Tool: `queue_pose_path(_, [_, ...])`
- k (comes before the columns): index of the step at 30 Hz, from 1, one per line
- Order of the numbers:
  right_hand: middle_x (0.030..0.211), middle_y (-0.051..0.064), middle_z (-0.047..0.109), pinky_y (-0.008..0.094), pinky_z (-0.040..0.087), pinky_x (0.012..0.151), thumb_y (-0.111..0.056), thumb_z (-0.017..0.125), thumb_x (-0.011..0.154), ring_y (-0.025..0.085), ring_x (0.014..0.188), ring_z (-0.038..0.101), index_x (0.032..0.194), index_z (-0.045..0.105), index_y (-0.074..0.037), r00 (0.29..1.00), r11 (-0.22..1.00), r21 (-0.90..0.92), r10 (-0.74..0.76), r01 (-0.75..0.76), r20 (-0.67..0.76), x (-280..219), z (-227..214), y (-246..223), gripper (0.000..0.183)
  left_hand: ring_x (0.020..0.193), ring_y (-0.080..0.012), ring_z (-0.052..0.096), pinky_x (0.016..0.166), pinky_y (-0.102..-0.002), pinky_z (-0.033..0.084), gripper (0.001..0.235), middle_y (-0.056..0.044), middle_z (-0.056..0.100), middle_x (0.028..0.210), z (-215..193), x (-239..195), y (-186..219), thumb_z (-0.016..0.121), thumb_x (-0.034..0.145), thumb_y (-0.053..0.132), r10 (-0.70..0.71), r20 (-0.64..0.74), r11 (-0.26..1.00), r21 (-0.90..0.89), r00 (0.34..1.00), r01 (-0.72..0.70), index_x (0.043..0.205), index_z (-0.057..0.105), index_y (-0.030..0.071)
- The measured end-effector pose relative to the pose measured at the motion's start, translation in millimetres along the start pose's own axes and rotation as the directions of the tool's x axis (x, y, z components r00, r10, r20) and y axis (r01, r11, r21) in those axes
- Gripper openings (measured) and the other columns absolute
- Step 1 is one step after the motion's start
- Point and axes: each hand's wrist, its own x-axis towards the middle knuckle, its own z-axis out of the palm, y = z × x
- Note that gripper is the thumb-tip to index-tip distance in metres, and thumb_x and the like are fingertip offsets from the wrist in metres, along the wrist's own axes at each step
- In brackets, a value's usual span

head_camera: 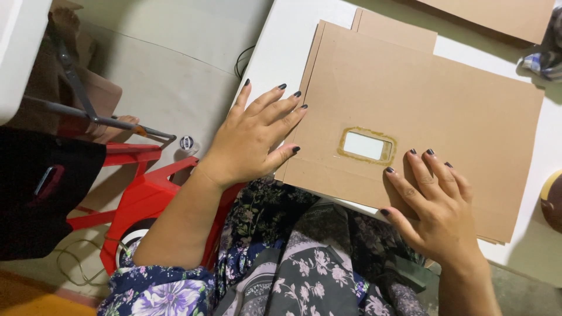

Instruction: Assembling cardboard boxes by folding pre-cut sheets and applying glue with a brush.

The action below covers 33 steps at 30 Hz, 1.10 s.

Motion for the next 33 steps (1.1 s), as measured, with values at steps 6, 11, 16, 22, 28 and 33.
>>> queue_pose_path(6, [0.155,0.015,0.058,0.046,0.031,0.118,-0.052,0.061,0.093,0.035,0.145,0.051,0.138,0.066,-0.023,1.000,1.000,-0.006,0.023,-0.023,-0.004,-1.8,2.2,-1.0,0.053,0.145,-0.0303,0.042,0.120,-0.064,0.021,0.062,-0.004,0.054,0.152,1.7,1.7,-2.4,0.064,0.096,0.048,0.015,-0.055,1.000,-0.008,0.998,-0.015,0.148,0.055,0.016])
queue_pose_path(11, [0.157,0.015,0.056,0.047,0.031,0.119,-0.049,0.062,0.093,0.035,0.147,0.049,0.142,0.063,-0.023,0.999,0.999,0.032,0.039,-0.039,0.005,-5.9,2.7,0.3,0.056,0.144,-0.0308,0.042,0.120,-0.065,0.022,0.065,-0.006,0.054,0.149,0.5,5.6,-4.4,0.065,0.095,0.049,0.013,-0.046,0.999,-0.049,0.999,-0.016,0.147,0.054,0.012])
queue_pose_path(16, [0.158,0.014,0.055,0.046,0.034,0.115,-0.049,0.062,0.092,0.034,0.148,0.049,0.145,0.061,-0.023,0.998,0.998,0.022,0.055,-0.056,0.017,-10.2,2.2,2.3,0.059,0.144,-0.0305,0.041,0.120,-0.065,0.022,0.065,-0.006,0.054,0.149,-1.8,6.2,-4.1,0.064,0.095,0.050,0.010,-0.036,0.998,-0.061,0.999,-0.012,0.146,0.055,0.011])
queue_pose_path(22, [0.159,0.013,0.055,0.047,0.033,0.116,-0.049,0.063,0.092,0.035,0.149,0.048,0.145,0.060,-0.021,0.998,0.997,0.041,0.058,-0.058,0.007,-8.3,-0.4,0.5,0.060,0.141,-0.0323,0.045,0.122,-0.062,0.022,0.064,-0.008,0.055,0.146,-7.6,13.0,-10.9,0.065,0.093,0.049,0.016,-0.038,0.991,-0.134,0.999,-0.021,0.143,0.054,0.011])
queue_pose_path(28, [0.160,0.011,0.053,0.046,0.032,0.115,-0.050,0.061,0.092,0.034,0.150,0.046,0.151,0.055,-0.017,0.998,0.997,0.058,0.057,-0.058,0.014,-10.2,1.3,3.4,0.068,0.140,-0.0299,0.045,0.119,-0.058,0.025,0.047,-0.010,0.055,0.148,-20.0,38.3,-39.0,0.064,0.094,0.031,0.110,0.025,0.976,-0.190,0.994,-0.103,0.136,0.062,0.012])
queue_pose_path(33, [0.164,0.010,0.047,0.046,0.028,0.120,-0.057,0.060,0.089,0.031,0.153,0.041,0.156,0.048,-0.017,0.995,0.996,0.036,0.078,-0.081,0.069,-5.9,-0.1,4.6,0.080,0.138,-0.0329,0.049,0.112,-0.059,0.031,0.030,-0.008,0.060,0.146,-23.4,57.3,-47.6,0.067,0.092,0.032,0.216,-0.002,0.956,-0.201,0.976,-0.212,0.115,0.068,0.014])
